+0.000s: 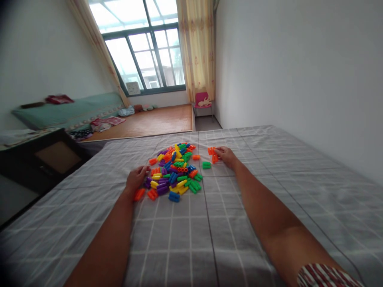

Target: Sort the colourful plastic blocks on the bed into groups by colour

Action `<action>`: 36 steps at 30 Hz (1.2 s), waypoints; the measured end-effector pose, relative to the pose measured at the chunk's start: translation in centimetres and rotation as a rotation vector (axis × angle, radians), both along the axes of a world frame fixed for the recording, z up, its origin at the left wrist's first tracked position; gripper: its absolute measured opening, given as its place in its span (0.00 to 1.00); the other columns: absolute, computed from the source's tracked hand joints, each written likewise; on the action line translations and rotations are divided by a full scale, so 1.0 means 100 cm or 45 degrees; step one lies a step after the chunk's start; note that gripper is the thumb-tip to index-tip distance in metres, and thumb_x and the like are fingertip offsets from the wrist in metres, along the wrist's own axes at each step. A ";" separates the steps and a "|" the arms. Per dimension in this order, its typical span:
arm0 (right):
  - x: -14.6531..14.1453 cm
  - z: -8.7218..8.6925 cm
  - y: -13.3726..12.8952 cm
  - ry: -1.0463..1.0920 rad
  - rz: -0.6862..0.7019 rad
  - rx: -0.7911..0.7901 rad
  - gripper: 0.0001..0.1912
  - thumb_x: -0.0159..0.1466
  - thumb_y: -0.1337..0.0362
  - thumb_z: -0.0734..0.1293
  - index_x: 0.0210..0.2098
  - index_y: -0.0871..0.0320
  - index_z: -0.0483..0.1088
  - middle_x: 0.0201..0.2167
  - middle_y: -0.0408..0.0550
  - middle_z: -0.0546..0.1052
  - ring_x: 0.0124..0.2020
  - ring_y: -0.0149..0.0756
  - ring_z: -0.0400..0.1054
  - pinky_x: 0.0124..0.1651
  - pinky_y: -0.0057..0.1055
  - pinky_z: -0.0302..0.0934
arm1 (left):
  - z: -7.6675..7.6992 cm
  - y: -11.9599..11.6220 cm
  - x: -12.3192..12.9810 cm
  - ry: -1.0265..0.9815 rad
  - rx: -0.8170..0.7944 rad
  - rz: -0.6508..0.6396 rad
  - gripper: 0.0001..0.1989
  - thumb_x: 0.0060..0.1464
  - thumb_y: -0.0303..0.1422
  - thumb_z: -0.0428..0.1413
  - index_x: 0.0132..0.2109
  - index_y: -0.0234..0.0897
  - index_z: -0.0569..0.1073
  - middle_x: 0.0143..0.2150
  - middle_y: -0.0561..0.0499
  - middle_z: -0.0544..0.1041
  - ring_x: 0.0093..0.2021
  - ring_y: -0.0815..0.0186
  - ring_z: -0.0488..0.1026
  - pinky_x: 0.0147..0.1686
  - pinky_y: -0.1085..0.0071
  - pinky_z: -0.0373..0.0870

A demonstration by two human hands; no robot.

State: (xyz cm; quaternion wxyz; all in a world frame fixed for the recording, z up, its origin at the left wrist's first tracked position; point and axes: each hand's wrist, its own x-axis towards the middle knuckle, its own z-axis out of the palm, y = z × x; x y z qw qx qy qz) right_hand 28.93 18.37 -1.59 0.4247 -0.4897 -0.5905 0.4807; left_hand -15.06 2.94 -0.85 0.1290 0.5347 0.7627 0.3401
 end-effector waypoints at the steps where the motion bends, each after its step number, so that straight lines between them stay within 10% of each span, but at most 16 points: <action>1: -0.002 0.000 0.000 -0.023 0.000 0.032 0.10 0.61 0.60 0.67 0.39 0.60 0.70 0.33 0.49 0.80 0.29 0.32 0.73 0.32 0.27 0.68 | 0.000 0.000 0.000 -0.014 0.012 -0.013 0.22 0.58 0.46 0.45 0.43 0.39 0.77 0.41 0.49 0.82 0.38 0.63 0.77 0.36 0.72 0.69; 14: 0.016 0.009 0.001 -0.863 -0.474 0.424 0.18 0.67 0.55 0.58 0.30 0.57 0.73 0.35 0.53 0.79 0.37 0.38 0.72 0.38 0.29 0.60 | 0.005 -0.002 0.004 -0.048 0.053 -0.001 0.19 0.56 0.45 0.47 0.40 0.41 0.78 0.41 0.50 0.82 0.38 0.62 0.78 0.37 0.71 0.71; 23: 0.028 0.021 -0.005 -0.662 0.338 0.351 0.20 0.53 0.47 0.71 0.34 0.57 0.77 0.31 0.46 0.80 0.32 0.36 0.71 0.35 0.27 0.61 | 0.006 -0.004 0.004 -0.032 0.033 -0.002 0.19 0.56 0.45 0.47 0.41 0.40 0.78 0.40 0.50 0.82 0.37 0.62 0.78 0.36 0.71 0.71; 29: 0.059 0.020 0.002 -0.795 -0.106 0.363 0.20 0.64 0.54 0.59 0.36 0.59 0.78 0.29 0.48 0.79 0.31 0.36 0.70 0.35 0.29 0.61 | 0.002 -0.001 -0.002 -0.026 0.035 -0.026 0.20 0.56 0.45 0.47 0.43 0.40 0.77 0.43 0.50 0.82 0.38 0.62 0.78 0.38 0.70 0.71; 36: 0.037 0.011 -0.013 -1.263 -0.284 0.720 0.21 0.66 0.55 0.62 0.55 0.55 0.71 0.53 0.55 0.76 0.54 0.49 0.64 0.52 0.43 0.59 | -0.005 0.001 -0.006 -0.037 0.054 -0.033 0.22 0.57 0.46 0.46 0.44 0.39 0.78 0.41 0.49 0.82 0.38 0.62 0.78 0.38 0.71 0.71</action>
